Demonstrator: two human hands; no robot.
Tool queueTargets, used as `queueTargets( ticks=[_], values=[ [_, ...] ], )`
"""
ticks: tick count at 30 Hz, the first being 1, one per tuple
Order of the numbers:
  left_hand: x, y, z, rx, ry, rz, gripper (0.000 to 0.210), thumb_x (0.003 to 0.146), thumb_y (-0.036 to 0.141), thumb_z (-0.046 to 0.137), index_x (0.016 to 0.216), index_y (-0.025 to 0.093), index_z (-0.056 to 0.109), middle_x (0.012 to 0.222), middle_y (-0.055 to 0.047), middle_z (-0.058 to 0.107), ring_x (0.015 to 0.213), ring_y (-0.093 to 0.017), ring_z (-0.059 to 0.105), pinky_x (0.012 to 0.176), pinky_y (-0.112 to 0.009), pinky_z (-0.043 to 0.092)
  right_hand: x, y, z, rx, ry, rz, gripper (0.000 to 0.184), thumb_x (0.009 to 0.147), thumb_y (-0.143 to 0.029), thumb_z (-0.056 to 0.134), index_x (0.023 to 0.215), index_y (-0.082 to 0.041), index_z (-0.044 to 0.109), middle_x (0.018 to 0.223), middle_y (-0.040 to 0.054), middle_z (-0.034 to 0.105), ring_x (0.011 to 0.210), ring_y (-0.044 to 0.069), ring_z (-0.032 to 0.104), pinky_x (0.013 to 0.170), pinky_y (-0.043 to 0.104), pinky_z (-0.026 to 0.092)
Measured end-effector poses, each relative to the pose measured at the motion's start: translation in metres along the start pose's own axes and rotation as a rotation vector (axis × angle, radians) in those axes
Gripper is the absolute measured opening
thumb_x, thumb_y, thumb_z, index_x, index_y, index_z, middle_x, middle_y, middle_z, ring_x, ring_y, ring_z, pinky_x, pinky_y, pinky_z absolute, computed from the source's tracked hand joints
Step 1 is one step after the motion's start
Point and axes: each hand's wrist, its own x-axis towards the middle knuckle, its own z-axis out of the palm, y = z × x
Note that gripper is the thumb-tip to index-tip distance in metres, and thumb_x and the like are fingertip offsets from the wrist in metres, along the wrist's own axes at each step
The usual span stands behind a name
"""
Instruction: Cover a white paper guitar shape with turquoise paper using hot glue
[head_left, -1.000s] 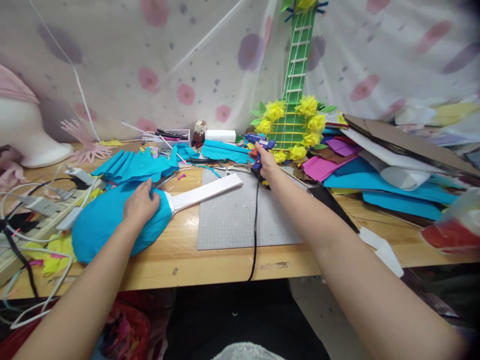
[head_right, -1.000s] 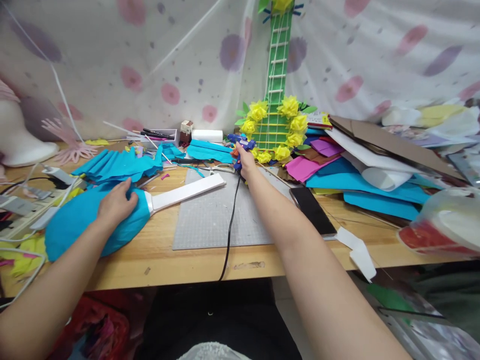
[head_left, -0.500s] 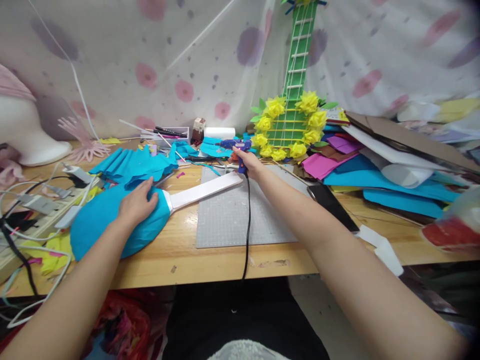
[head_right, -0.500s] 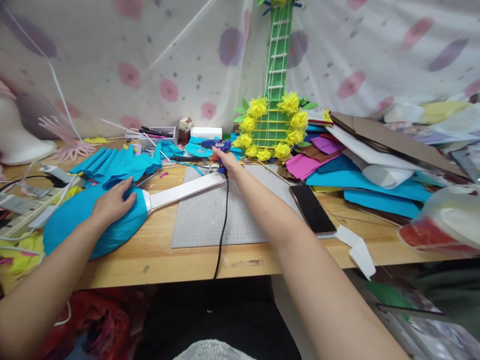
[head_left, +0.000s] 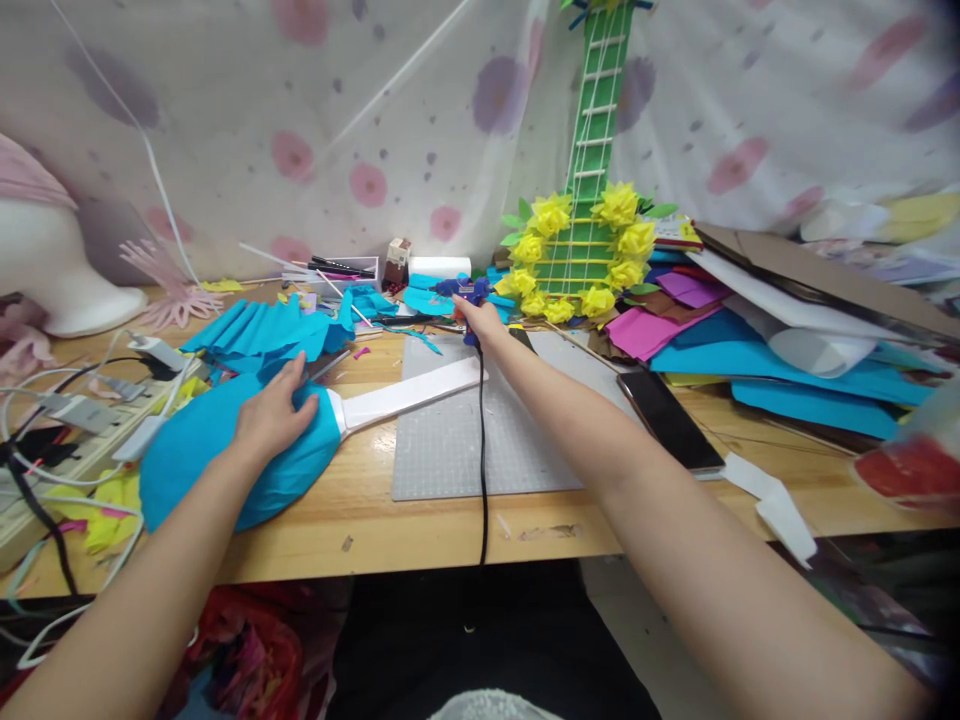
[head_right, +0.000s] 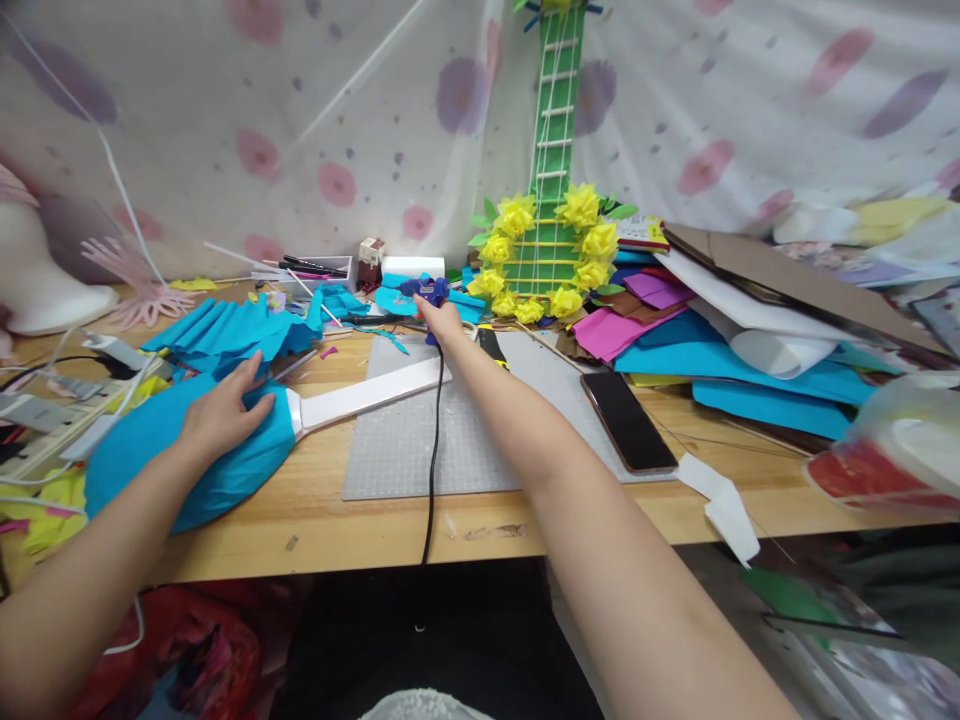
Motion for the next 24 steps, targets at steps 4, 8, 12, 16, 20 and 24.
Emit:
queueTargets(
  ticks=[4, 8, 12, 16, 20, 24],
  values=[
    [0.007, 0.008, 0.006, -0.016, 0.052, 0.01, 0.079, 0.079, 0.034, 0.05, 0.149, 0.021, 0.016, 0.152, -0.006, 0.028, 0.137, -0.025, 0.03, 0.105, -0.038, 0.038, 0.008, 0.01, -0.007, -0.001, 0.061, -0.019, 0.029, 0.079, -0.043, 0.059, 0.084, -0.015, 0.062, 0.08, 0.0043, 0.068, 0.076, 0.015, 0.064, 0.073, 0.026, 0.05],
    [0.015, 0.019, 0.012, -0.031, 0.071, 0.022, 0.079, 0.079, 0.033, 0.048, 0.149, 0.018, 0.015, 0.152, -0.009, 0.027, 0.137, -0.026, 0.03, 0.106, -0.04, 0.036, 0.008, 0.008, -0.018, 0.043, 0.088, -0.057, 0.028, 0.078, -0.042, 0.061, 0.087, -0.015, 0.061, 0.08, 0.0037, 0.067, 0.074, 0.013, 0.064, 0.075, 0.026, 0.05],
    [0.02, 0.026, 0.013, -0.059, 0.075, 0.0, 0.082, 0.077, 0.033, 0.05, 0.149, 0.018, 0.014, 0.152, -0.008, 0.028, 0.137, -0.026, 0.03, 0.107, -0.038, 0.037, -0.017, -0.008, -0.025, 0.065, -0.092, 0.019, 0.022, 0.083, -0.037, 0.058, 0.089, -0.016, 0.057, 0.075, 0.0024, 0.065, 0.051, 0.008, 0.055, 0.053, 0.022, 0.049],
    [0.018, 0.025, 0.014, -0.095, 0.089, -0.006, 0.083, 0.076, 0.032, 0.052, 0.149, 0.017, 0.013, 0.152, -0.008, 0.028, 0.137, -0.025, 0.03, 0.107, -0.036, 0.036, -0.059, -0.027, -0.018, -0.145, -0.496, 0.02, 0.024, 0.079, -0.038, 0.065, 0.083, -0.016, 0.058, 0.071, 0.0026, 0.065, 0.044, 0.006, 0.05, 0.038, 0.016, 0.041],
    [0.016, 0.023, 0.016, -0.143, 0.108, 0.023, 0.066, 0.08, 0.028, 0.048, 0.143, 0.018, 0.033, 0.146, -0.006, 0.04, 0.132, -0.023, 0.039, 0.106, -0.034, 0.036, -0.086, -0.036, 0.008, -0.319, -0.604, -0.081, 0.026, 0.082, -0.042, 0.061, 0.087, -0.017, 0.059, 0.071, 0.0013, 0.065, 0.041, 0.005, 0.047, 0.034, 0.016, 0.037],
    [0.016, 0.023, 0.016, -0.216, 0.191, -0.021, 0.047, 0.083, 0.028, 0.044, 0.127, 0.019, 0.056, 0.13, -0.005, 0.058, 0.118, -0.021, 0.054, 0.1, -0.031, 0.041, -0.094, -0.039, 0.035, -0.518, -0.607, -0.112, 0.031, 0.08, -0.047, 0.061, 0.085, -0.017, 0.06, 0.069, 0.0017, 0.065, 0.039, 0.006, 0.047, 0.034, 0.018, 0.036]
  ],
)
